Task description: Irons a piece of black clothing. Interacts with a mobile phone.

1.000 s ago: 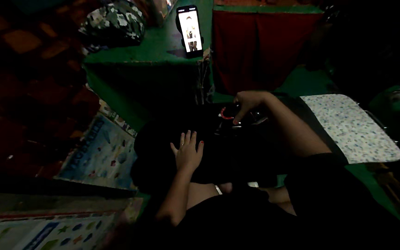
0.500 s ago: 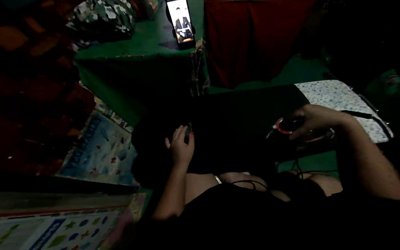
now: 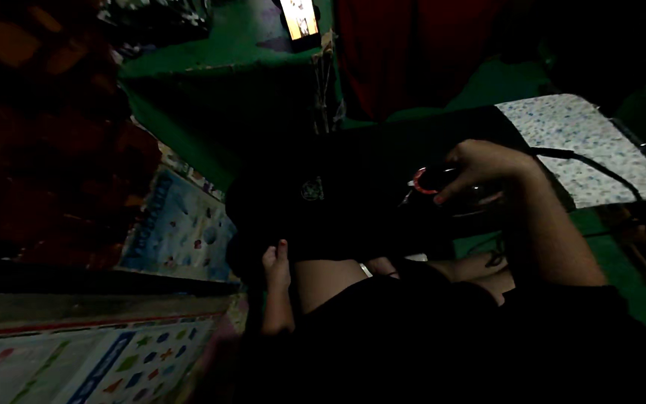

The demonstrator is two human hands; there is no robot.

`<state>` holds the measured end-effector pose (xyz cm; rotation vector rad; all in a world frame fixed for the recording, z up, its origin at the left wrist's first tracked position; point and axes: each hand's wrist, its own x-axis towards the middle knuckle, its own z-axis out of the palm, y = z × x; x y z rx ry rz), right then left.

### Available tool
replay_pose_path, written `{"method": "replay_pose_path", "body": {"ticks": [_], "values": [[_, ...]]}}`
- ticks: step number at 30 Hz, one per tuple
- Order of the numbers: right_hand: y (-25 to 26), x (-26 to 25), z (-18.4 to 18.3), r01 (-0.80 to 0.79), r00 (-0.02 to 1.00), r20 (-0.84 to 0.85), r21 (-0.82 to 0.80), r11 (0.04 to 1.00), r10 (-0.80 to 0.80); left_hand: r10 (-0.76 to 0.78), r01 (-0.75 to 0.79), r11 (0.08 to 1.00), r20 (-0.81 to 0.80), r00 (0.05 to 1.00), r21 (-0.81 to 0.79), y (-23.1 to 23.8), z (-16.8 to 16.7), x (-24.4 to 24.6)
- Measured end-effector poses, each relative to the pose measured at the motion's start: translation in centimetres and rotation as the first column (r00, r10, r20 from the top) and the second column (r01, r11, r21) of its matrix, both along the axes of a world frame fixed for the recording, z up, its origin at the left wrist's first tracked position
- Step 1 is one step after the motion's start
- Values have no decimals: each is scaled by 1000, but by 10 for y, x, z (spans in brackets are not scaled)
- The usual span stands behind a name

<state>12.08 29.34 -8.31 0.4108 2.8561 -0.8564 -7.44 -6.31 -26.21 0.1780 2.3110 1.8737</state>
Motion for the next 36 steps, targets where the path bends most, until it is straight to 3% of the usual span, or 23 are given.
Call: {"method": "replay_pose_path", "body": {"ticks": [7,11,15,20,26,31,36], "values": [[-94,-73,3,-209,978,-12,63,976,210,-161,168,968,-53,986,184,-24,-10,-11],[-143,-98,4,-274,961,-10,131,953,278,-151,156,979,-52,987,131,-26,-9,-6],[-146,-96,7,-306,952,38,141,942,304,-171,181,977,-88,981,116,-32,-12,-6],[-106,-65,9,-167,984,87,125,978,157,-147,152,985,-64,987,77,-30,-10,-6],[-16,-12,-1,216,976,5,112,970,-218,-126,126,992,-10,992,15,-27,-11,-9],[74,29,-7,512,859,-52,70,856,-509,-127,128,992,30,991,-13,-18,19,7],[149,61,-13,769,635,-79,156,620,-768,-201,196,977,46,979,89,-27,-2,2]]}}
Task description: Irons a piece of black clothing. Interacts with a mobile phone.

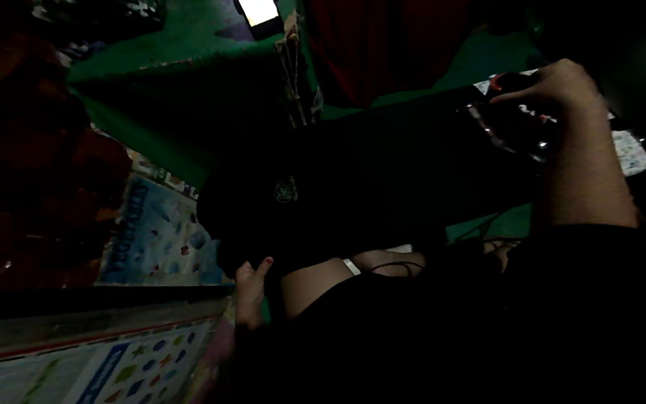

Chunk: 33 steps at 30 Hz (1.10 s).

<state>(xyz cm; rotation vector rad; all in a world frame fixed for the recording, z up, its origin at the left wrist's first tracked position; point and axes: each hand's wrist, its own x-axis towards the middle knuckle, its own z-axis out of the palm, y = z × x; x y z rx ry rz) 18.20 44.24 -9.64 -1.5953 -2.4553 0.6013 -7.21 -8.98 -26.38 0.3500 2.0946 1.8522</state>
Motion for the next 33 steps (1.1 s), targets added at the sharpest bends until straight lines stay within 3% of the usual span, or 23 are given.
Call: {"method": "replay_pose_path", "body": {"ticks": [4,11,18,22,26,29,31,33], "values": [[16,13,-3,31,999,-24,9,999,-31,-32,30,998,30,999,51,-2,-6,0],[-45,5,13,-349,937,-77,-136,927,341,-67,63,995,48,997,80,-14,-17,-5],[-129,-38,10,-656,755,-100,-113,746,648,-106,100,991,64,992,90,-15,2,-1],[-184,-81,11,-807,591,-72,-59,588,804,-177,176,984,41,983,38,-25,-18,-15],[-249,-132,11,-858,514,-16,-18,514,858,-223,221,973,21,975,61,-32,-33,-24],[-290,-171,13,-873,487,34,-15,487,873,-62,66,997,91,994,-45,-32,-59,-32],[-309,-196,13,-885,465,46,0,466,884,76,-35,990,308,948,-135,-25,-88,-40],[-324,-221,14,-890,455,68,-15,457,888,149,-19,959,448,882,-282,-15,-105,-31]]}}
